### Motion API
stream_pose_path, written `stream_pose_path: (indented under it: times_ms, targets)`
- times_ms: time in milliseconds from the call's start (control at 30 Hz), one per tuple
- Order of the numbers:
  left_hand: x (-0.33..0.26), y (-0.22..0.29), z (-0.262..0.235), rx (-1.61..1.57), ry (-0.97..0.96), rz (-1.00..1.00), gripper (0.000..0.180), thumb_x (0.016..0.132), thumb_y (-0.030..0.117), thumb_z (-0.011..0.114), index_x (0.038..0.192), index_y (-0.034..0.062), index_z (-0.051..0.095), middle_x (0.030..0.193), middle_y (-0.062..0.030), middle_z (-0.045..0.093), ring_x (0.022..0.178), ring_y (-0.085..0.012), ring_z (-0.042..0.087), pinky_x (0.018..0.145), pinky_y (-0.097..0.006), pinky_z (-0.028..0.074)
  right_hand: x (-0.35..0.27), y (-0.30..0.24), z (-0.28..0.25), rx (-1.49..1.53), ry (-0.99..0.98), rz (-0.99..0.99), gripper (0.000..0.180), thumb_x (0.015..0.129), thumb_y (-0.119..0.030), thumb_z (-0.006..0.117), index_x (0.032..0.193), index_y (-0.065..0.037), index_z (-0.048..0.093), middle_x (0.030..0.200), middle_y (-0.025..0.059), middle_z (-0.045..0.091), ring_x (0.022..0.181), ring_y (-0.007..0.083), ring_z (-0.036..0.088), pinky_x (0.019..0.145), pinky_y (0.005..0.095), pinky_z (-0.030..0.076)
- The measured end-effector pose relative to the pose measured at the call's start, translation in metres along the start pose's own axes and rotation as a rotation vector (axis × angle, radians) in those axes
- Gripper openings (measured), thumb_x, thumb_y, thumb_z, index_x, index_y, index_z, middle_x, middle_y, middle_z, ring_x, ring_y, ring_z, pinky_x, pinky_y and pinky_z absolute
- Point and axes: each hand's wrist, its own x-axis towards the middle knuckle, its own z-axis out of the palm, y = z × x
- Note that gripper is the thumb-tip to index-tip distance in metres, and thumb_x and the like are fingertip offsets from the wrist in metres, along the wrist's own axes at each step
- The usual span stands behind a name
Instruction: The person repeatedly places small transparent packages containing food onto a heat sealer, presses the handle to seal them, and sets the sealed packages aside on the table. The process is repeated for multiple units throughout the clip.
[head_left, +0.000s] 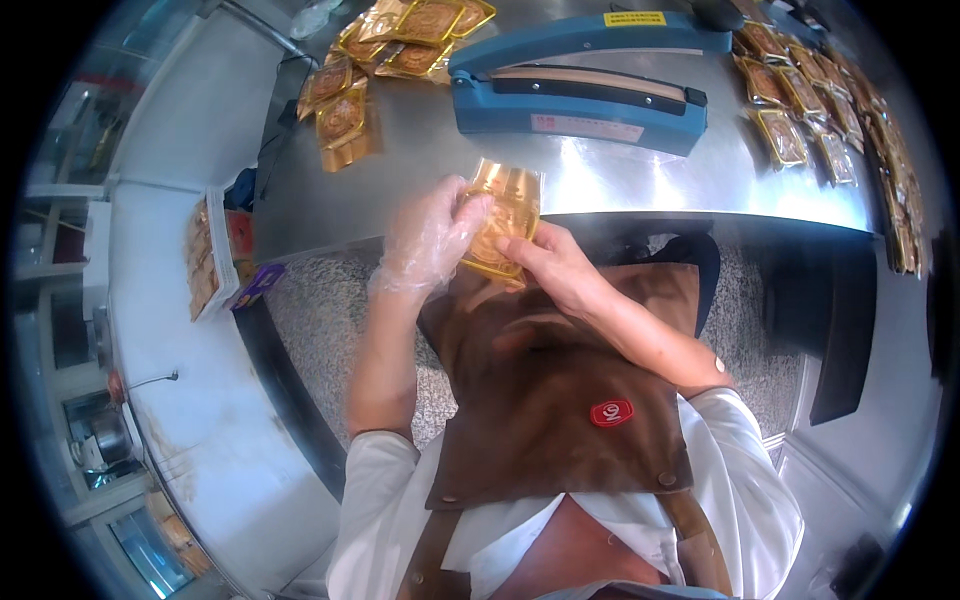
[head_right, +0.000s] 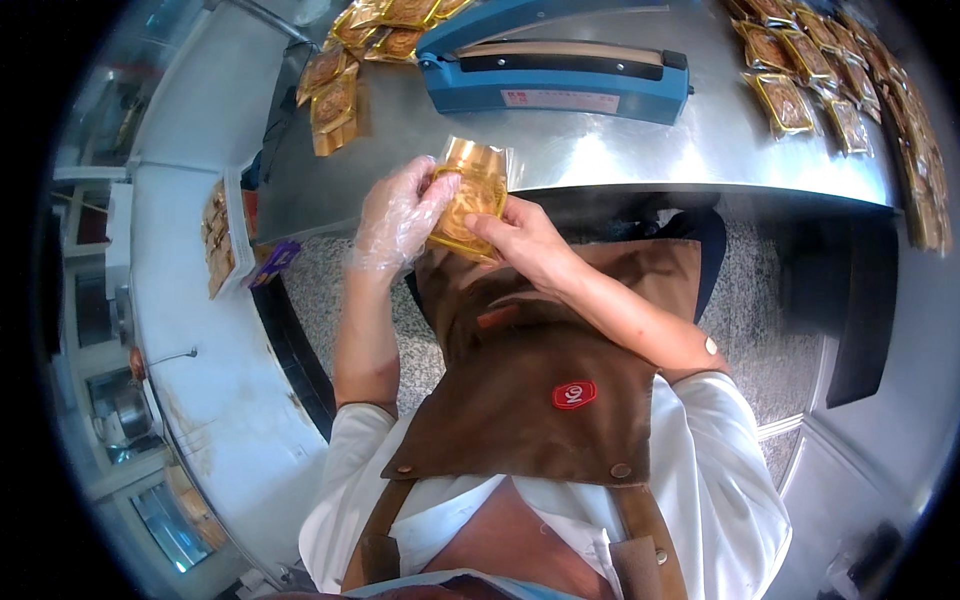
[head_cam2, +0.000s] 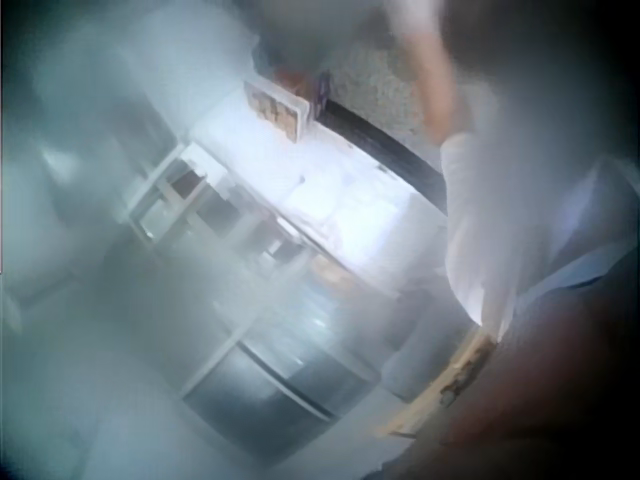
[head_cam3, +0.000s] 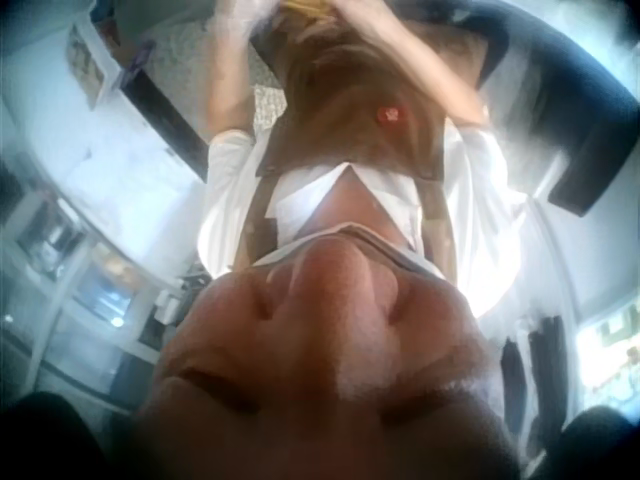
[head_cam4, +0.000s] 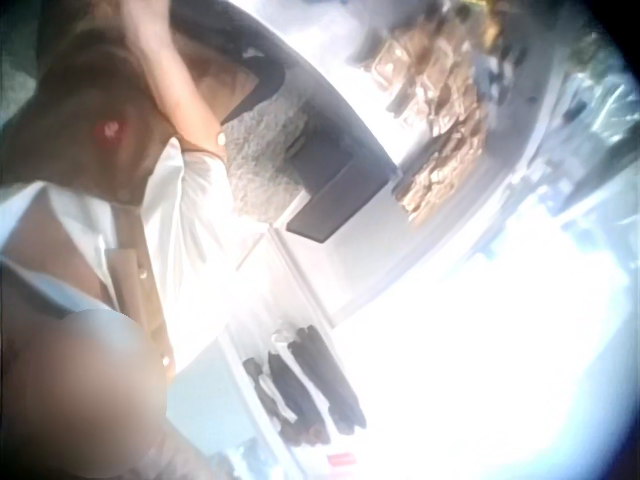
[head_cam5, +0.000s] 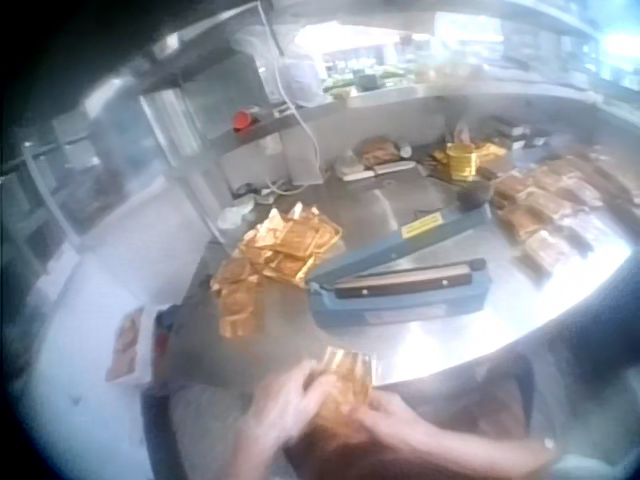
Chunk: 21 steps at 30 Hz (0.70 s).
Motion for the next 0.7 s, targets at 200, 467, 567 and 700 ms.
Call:
stream_pose_path:
  times_ms: [200, 467, 567, 700]
  targets:
    - [-0.026, -0.005, 0.038, -0.637, -0.028, 0.026, 0.032, 0.1, 0.019, 0.067, 0.124, -0.0007, 0.063, 0.104, -0.0082, 0.072, 0.094, -0.0132, 0.065, 0.087, -0.031, 0.053, -0.041, -0.017, -0.021, -0.012, -0.013, -0.136, 0.035, 0.1, -0.014, 0.065, 0.132, 0.001, 0.061, 0.12, 0.0065, 0.068, 0.108, 0.011, 0.062, 0.097, 0.0293, 0.051]
    - [-0.028, 0.021, 0.083, -1.295, -0.176, 0.045, 0.038, 0.101, 0.017, 0.066, 0.134, 0.0012, 0.056, 0.125, -0.0065, 0.064, 0.113, -0.0132, 0.06, 0.098, -0.03, 0.05, -0.069, -0.048, -0.039, -0.23, 0.082, -0.239, 0.037, 0.1, -0.022, 0.068, 0.127, 0.002, 0.062, 0.113, 0.0043, 0.068, 0.101, 0.0097, 0.06, 0.091, 0.0272, 0.051]
    - [-0.021, 0.038, 0.077, -1.231, -0.188, 0.061, 0.039, 0.101, 0.017, 0.067, 0.134, 0.0016, 0.055, 0.124, -0.0069, 0.064, 0.113, -0.0144, 0.06, 0.099, -0.031, 0.05, -0.073, -0.052, -0.048, -0.27, 0.178, -0.33, 0.032, 0.102, -0.022, 0.066, 0.123, 0.001, 0.063, 0.105, 0.0014, 0.066, 0.096, 0.0075, 0.058, 0.086, 0.0256, 0.05]
    - [-0.011, 0.05, 0.083, -1.245, -0.199, 0.025, 0.047, 0.1, 0.018, 0.068, 0.14, -0.0003, 0.049, 0.128, -0.0089, 0.062, 0.116, -0.0157, 0.059, 0.101, -0.032, 0.049, -0.076, -0.057, -0.058, -0.26, 0.216, -0.377, 0.032, 0.103, -0.022, 0.063, 0.126, 0.001, 0.062, 0.109, 0.0026, 0.067, 0.096, 0.0071, 0.059, 0.086, 0.0245, 0.051]
